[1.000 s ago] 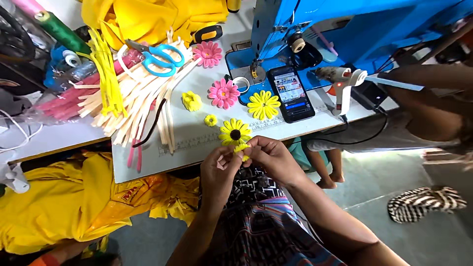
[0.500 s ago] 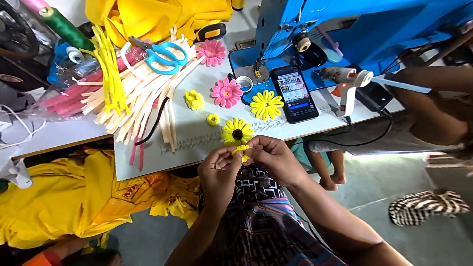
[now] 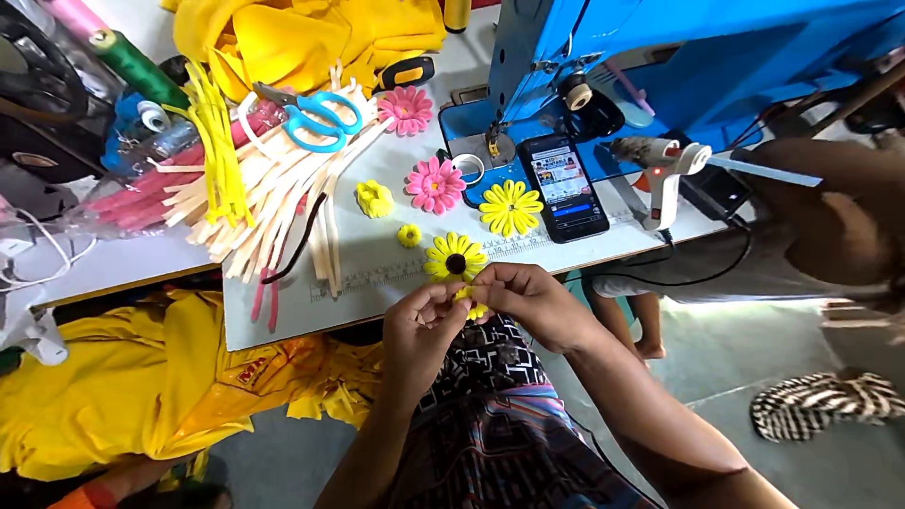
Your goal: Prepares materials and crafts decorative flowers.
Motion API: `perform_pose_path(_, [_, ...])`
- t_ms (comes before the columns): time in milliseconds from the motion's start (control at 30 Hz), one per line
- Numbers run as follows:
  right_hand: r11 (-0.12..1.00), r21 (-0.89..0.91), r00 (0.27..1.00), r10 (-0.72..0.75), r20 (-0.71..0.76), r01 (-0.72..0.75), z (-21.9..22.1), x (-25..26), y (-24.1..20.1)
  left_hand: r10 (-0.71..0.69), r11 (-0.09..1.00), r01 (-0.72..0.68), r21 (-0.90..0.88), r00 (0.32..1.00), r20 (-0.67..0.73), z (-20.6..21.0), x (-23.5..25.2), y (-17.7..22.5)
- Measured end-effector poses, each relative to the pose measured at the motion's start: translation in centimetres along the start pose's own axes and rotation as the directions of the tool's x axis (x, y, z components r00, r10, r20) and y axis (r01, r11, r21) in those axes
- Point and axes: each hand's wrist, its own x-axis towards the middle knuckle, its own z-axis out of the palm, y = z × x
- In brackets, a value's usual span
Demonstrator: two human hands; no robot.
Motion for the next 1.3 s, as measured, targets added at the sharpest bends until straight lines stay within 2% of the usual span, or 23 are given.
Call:
perform_pose_path(167, [0.998,0.065,0.996,0.019,-0.09,-0.014,1.0,-0.5,0.8,-0.003,0.998,-0.006,-0.059,0.988,-0.154,1.0,-0.9,-1.0])
perform_pose_path(233, [0.991,0.131,0.992,0.02,-0.123,-0.004,1.3,-0.6,1.2,-0.01,0.996,-0.006,-0.088,0.984,-0.177,1.2,-1.0,-1.1])
perform_pose_path(300, [0.992,0.121,0.986,-0.005,-0.167,0.025,1.4,-0.5,1.4,0.006,0.999,-0.013,-0.042,0.988,-0.156,1.0,-0.8,-1.2])
perform_pose_path(400, [0.992,-0.097,0.966,-0.107,-0.236,0.087,1.1,-0.2,1.4,0.016,0.99,-0.008,0.142,0.998,-0.057,0.0,0.2,-0.9])
perform_pose_path(500, [0.916,-0.381,0.942,-0.23,-0.244,0.125,0.4,0.4,0.9,0.023,0.958,-0.019,0.286,1.0,-0.008,-0.6,1.4,-0.7])
perform_pose_path(567, [0.869,-0.479,0.932,-0.268,-0.244,0.125,0.1,1.0,0.7,0.067,0.938,-0.061,0.341,0.998,-0.005,-0.6,2.0,-0.9])
perform_pose_path(733, [0.815,-0.572,0.926,-0.282,-0.253,0.092,-0.6,2.0,0.5,0.116,0.893,-0.113,0.435,0.993,0.02,-1.0,2.3,-1.7])
perform_pose_path(900, [0.708,-0.693,0.918,-0.353,-0.182,0.134,-0.8,3.1,1.0,0.14,0.859,-0.142,0.492,0.989,0.043,-0.6,2.4,-2.4])
perform_pose_path(1300, [0.641,-0.755,0.894,-0.408,-0.184,0.137,-0.6,4.0,1.7,0.24,0.769,-0.203,0.607,0.971,0.02,-0.1,3.0,-3.1])
